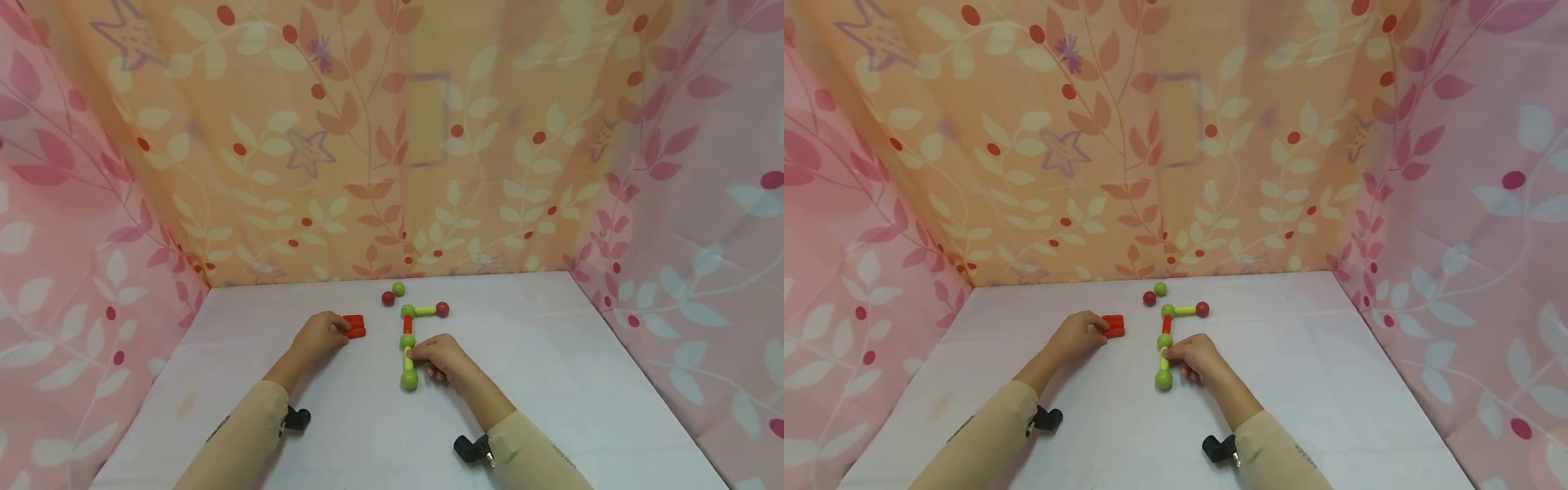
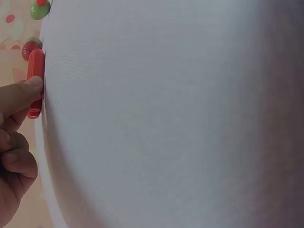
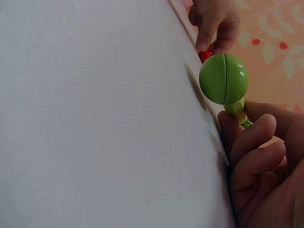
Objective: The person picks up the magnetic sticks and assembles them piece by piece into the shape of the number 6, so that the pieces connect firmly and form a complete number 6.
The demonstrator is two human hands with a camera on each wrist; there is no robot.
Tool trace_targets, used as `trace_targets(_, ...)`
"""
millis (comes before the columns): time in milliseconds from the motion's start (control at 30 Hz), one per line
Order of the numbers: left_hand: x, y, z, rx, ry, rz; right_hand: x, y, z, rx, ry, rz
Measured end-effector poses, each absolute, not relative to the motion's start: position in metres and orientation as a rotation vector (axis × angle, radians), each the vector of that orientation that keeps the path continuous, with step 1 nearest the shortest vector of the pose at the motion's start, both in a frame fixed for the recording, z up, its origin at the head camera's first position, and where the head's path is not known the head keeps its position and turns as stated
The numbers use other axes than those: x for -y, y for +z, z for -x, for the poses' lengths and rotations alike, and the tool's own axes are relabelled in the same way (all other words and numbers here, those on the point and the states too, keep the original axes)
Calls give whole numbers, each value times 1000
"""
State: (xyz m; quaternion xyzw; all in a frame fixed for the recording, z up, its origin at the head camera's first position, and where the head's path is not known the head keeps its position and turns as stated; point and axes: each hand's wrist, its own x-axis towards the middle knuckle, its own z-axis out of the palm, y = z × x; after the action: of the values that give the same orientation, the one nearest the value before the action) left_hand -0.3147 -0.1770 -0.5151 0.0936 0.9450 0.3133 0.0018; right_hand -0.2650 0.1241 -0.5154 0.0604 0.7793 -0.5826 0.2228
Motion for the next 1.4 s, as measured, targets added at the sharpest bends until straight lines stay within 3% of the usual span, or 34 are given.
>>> trace_targets(633,181,-516,309,-2871,944,-275,-121,-515,269,-2174,-1601,-157)
trace_targets(967,166,-499,265,-2671,958,-614,-121,-512,270,-2184,-1581,-179)
trace_targets(1400,127,-509,218,-2463,986,-686,-120,-514,274,-2183,-1576,-167)
